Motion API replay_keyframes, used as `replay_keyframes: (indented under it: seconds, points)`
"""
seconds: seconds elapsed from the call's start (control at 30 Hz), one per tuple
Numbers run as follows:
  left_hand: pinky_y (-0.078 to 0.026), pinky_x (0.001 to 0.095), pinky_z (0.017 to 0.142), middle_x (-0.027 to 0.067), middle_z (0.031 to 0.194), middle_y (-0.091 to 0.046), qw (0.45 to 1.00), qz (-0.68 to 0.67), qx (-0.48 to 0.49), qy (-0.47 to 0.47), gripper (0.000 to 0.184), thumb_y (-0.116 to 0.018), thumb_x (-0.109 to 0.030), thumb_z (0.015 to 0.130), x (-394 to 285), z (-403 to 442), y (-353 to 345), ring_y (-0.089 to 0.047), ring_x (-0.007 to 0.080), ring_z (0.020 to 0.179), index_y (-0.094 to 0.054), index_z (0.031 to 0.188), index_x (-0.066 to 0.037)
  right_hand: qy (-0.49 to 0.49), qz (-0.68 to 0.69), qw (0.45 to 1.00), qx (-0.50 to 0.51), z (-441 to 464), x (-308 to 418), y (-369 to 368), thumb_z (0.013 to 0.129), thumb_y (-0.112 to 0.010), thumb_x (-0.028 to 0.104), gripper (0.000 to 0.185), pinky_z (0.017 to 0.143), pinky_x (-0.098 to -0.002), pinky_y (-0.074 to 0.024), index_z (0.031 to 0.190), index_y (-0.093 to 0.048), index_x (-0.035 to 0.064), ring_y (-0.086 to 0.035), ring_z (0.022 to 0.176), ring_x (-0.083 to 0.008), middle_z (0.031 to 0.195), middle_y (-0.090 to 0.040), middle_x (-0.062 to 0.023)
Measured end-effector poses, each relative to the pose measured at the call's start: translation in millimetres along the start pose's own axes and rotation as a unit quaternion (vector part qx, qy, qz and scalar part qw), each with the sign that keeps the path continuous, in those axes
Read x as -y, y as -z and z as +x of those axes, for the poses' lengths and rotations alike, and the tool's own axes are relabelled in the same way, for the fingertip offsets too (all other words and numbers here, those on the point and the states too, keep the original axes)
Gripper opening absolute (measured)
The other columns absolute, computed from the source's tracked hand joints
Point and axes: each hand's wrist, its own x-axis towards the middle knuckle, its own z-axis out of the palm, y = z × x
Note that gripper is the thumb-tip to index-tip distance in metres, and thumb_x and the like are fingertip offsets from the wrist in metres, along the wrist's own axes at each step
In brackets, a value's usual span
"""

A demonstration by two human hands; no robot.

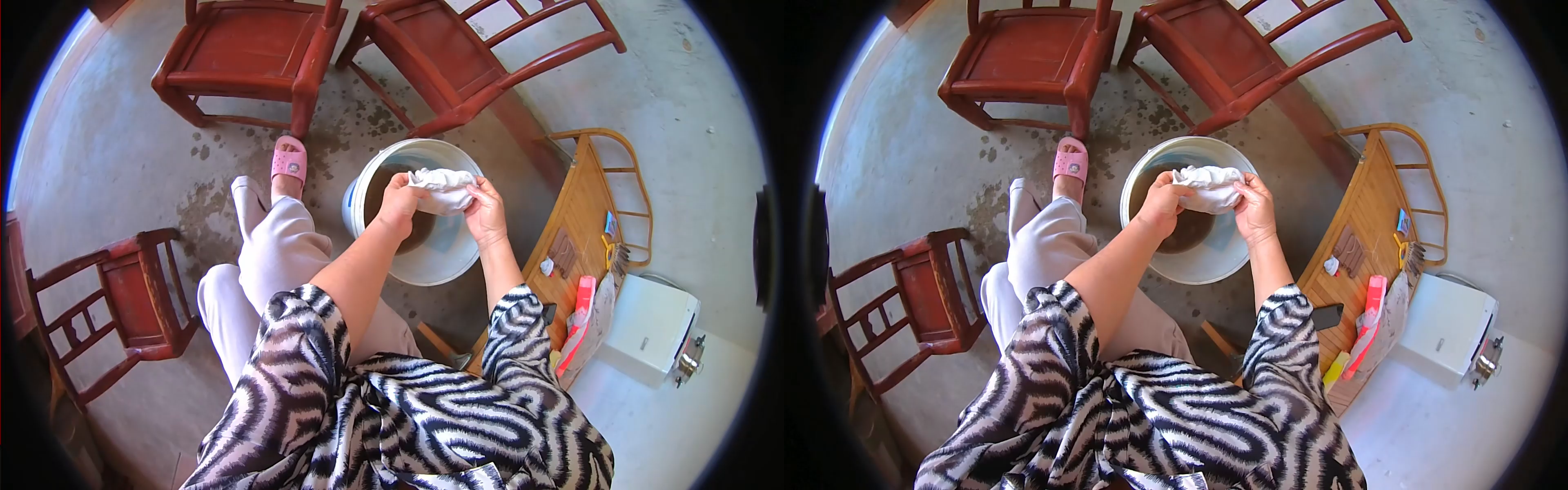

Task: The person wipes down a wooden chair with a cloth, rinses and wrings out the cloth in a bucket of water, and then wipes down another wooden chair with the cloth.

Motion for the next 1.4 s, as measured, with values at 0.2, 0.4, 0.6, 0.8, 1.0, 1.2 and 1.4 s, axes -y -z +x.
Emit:
replay_keyframes:
  seconds: [0.2, 0.4, 0.6, 0.8, 1.0, 1.2, 1.4]
  points:
    - [-0.044, 0.0332, 0.073, 0.0063, 0.094, -0.056, 0.982, -0.125, 0.07, 0.122, 0.027, -0.059, -0.011, 0.075, -2, 10, 7, -0.054, 0.0189, 0.084, -0.051, 0.101, -0.006, 0.006, -0.012, 1.0, -0.014, -4, 5, -23, 0.086, -0.052, 0.009, 0.008, 0.076, -0.0243, -0.0423, 0.091, -0.054, 0.0034, -0.054, 0.08, -0.0116, 0.085, -0.057, -0.0031]
    - [-0.045, 0.0342, 0.074, 0.0069, 0.093, -0.059, 0.995, -0.057, -0.077, 0.038, 0.036, -0.048, -0.037, 0.09, -9, -3, -5, -0.056, 0.0189, 0.081, -0.054, 0.099, -0.003, 0.122, -0.396, 0.91, 0.027, -26, -15, -62, 0.091, -0.049, 0.027, 0.028, 0.056, -0.0276, -0.0385, 0.073, -0.05, 0.0056, -0.046, 0.061, -0.011, 0.064, -0.05, -0.0042]
    - [-0.043, 0.0339, 0.064, 0.0078, 0.08, -0.058, 0.997, -0.008, -0.064, 0.041, 0.028, -0.05, -0.025, 0.087, 2, -7, -7, -0.052, 0.017, 0.071, -0.058, 0.085, 0.002, 0.146, -0.679, 0.717, -0.055, 2, -38, -66, 0.09, -0.04, 0.034, 0.041, 0.056, -0.0492, -0.0399, 0.071, -0.055, 0.0013, -0.053, 0.066, -0.0433, 0.07, -0.057, -0.0226]
    - [-0.043, 0.034, 0.066, 0.0104, 0.086, -0.058, 0.996, -0.041, -0.061, 0.043, 0.029, -0.05, -0.025, 0.087, 0, 7, 3, -0.053, 0.0192, 0.076, -0.058, 0.09, 0.002, 0.204, -0.628, 0.751, 0.002, -17, -44, -80, 0.091, -0.039, 0.036, 0.043, 0.056, -0.047, -0.0393, 0.07, -0.054, 0.0011, -0.052, 0.065, -0.0426, 0.067, -0.055, -0.0231]
    - [-0.043, 0.0345, 0.075, 0.0079, 0.093, -0.059, 0.996, 0.012, 0.028, 0.081, 0.035, -0.053, -0.034, 0.087, 4, -11, -7, -0.055, 0.0185, 0.083, -0.056, 0.099, -0.002, 0.083, -0.551, 0.828, -0.07, 20, -51, -14, 0.089, -0.047, 0.03, 0.034, 0.059, -0.0385, -0.044, 0.075, -0.056, 0.0013, -0.057, 0.063, -0.0285, 0.064, -0.057, -0.0148]
    - [-0.04, 0.029, 0.082, 0.0025, 0.092, -0.061, 0.999, -0.011, -0.03, 0.005, 0.02, -0.061, -0.023, 0.083, -7, -2, -2, -0.054, 0.0132, 0.087, -0.058, 0.095, -0.007, -0.047, -0.097, 0.994, -0.03, 6, -2, -5, 0.085, -0.054, 0.011, 0.018, 0.072, -0.0267, -0.0441, 0.103, -0.059, 0.0074, -0.055, 0.077, -0.0113, 0.082, -0.059, -0.0007]
    - [-0.04, 0.0281, 0.081, 0.0026, 0.092, -0.061, 0.997, -0.042, -0.056, 0.011, 0.015, -0.061, -0.016, 0.083, -12, -11, -4, -0.055, 0.0133, 0.087, -0.059, 0.093, -0.006, -0.11, -0.083, 0.988, 0.066, -5, 20, 4, 0.083, -0.056, 0.006, 0.032, 0.078, -0.0243, -0.0416, 0.115, -0.055, 0.0062, -0.054, 0.084, -0.01, 0.086, -0.06, 0.0001]
